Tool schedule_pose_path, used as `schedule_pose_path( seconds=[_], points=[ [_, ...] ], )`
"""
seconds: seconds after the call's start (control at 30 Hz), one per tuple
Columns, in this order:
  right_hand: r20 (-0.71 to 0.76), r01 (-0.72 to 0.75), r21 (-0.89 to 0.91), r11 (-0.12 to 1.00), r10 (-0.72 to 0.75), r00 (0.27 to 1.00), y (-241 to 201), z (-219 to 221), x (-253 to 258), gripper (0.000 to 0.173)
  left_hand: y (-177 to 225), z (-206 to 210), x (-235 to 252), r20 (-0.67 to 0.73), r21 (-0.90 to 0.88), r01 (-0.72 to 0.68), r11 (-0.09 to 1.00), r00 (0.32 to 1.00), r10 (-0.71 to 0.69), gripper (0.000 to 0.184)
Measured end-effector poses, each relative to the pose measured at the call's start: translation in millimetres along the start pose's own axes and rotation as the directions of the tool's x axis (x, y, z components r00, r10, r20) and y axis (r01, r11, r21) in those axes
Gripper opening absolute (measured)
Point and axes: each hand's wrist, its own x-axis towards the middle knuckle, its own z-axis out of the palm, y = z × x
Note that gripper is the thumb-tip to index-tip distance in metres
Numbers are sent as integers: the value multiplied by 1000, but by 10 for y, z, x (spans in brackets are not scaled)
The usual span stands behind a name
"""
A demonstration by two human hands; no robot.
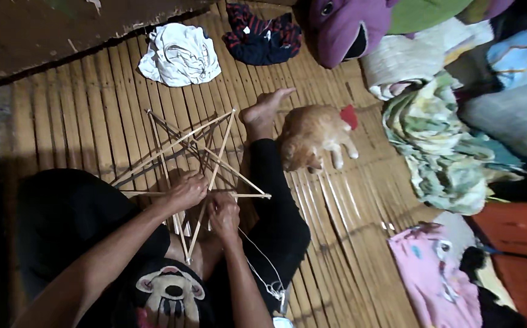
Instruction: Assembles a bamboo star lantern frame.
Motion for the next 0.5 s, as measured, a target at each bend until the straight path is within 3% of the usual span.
schedule_pose_path(
  seconds=[0.17,0.23,0.37,0.43,0.5],
  points=[
    [30,-17,-24,1000,18,999,-40,17,0,14,-38,58,3,-37,-30,10,999,999,-11,23],
    [21,-26,-34,999,27,999,-33,26,-29,16,-65,67,-4,-56,-135,48,990,997,-56,25],
    [-88,-70,-72,995,63,994,-33,22,-91,12,-99,-51,-54,49,-365,220,905,975,-217,25],
    [-68,-159,-136,978,151,986,-82,-80,-115,19,-93,-86,-82,79,-415,280,866,959,-273,23],
    [67,-314,-231,921,337,939,-180,-239,-95,28,-96,-106,-94,96,-440,308,844,950,-297,22]
  ],
)
